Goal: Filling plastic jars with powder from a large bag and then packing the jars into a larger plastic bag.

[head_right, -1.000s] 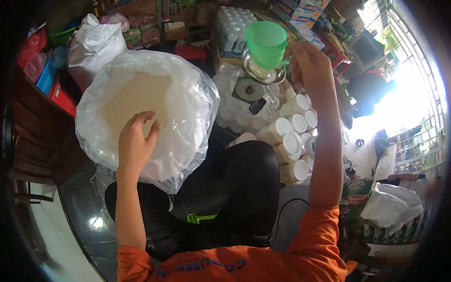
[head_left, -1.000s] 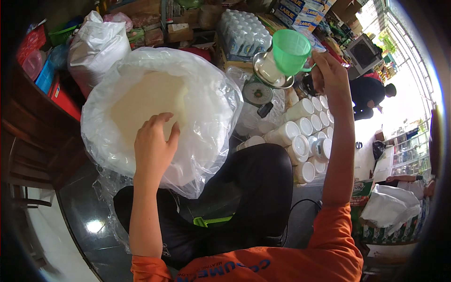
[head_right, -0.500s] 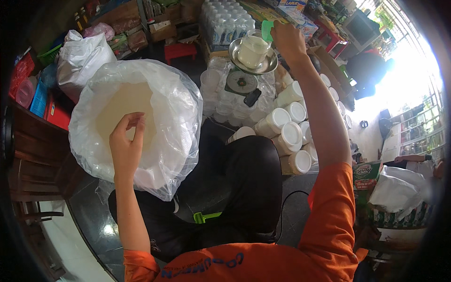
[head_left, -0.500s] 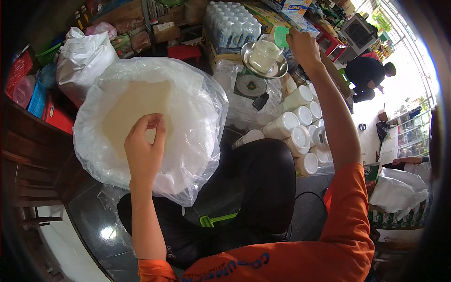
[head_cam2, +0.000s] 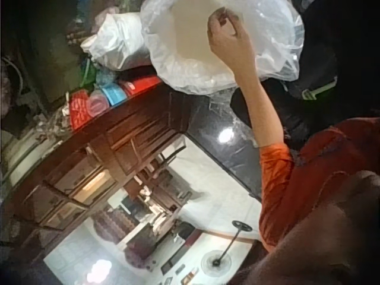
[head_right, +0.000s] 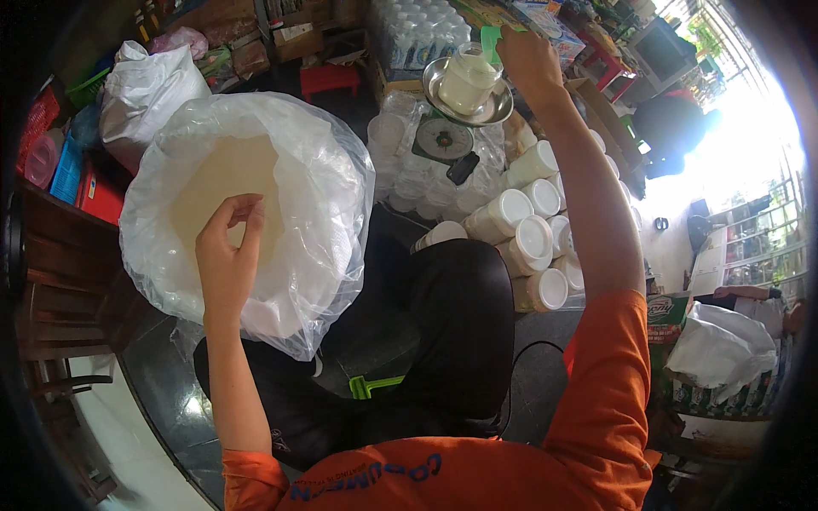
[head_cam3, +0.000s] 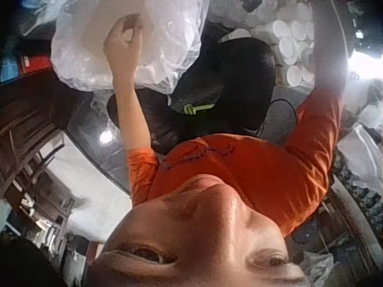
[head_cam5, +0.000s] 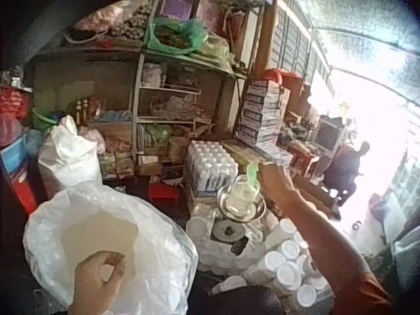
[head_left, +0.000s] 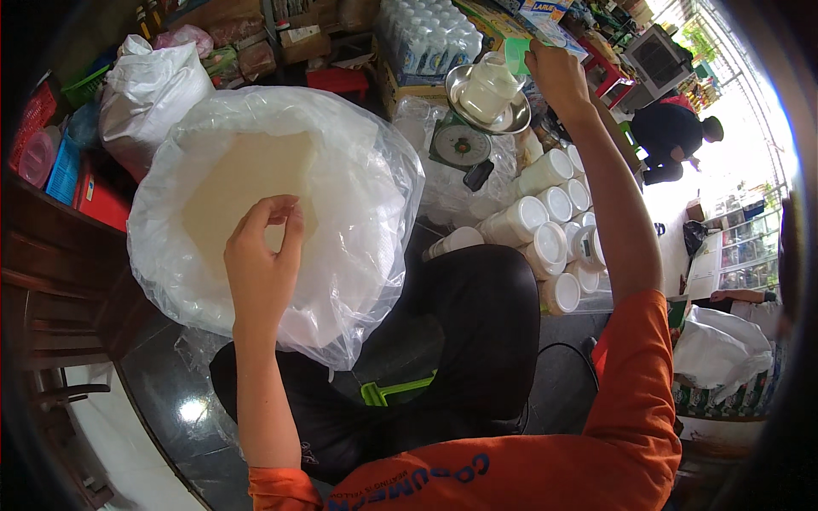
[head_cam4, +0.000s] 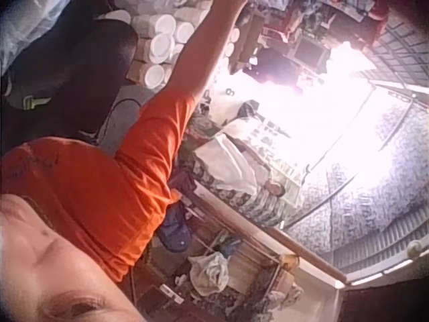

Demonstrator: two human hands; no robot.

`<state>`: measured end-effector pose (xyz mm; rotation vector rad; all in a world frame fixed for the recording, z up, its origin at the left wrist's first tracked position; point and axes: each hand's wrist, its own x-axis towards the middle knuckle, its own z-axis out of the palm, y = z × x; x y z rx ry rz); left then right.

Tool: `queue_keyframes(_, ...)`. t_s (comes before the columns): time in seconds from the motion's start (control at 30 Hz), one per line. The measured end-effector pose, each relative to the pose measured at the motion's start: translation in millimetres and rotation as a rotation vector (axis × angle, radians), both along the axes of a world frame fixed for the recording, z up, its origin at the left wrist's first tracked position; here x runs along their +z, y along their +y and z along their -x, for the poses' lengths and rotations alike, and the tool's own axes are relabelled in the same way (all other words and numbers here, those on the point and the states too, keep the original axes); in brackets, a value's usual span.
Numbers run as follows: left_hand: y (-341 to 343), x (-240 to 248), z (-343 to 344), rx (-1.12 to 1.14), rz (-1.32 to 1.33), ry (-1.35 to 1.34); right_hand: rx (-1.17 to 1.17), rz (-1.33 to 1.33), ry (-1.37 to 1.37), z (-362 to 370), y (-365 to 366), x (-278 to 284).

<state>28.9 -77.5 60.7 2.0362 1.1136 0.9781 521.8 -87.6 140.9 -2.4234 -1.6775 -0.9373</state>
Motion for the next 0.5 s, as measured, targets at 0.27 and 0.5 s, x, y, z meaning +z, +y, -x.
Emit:
queue_keyframes(0.27, -0.2, -1.1, 0.4, -0.003, 0.024, -0.010, 0.023, -0.008, 0.003, 0.8, 0.6, -0.3)
queue_keyframes(0.5, -0.4, -1.0, 1.0, -0.003, 0.017, 0.016, 0.024, 0.000, -0.024, -4.2, 1.7, -1.5)
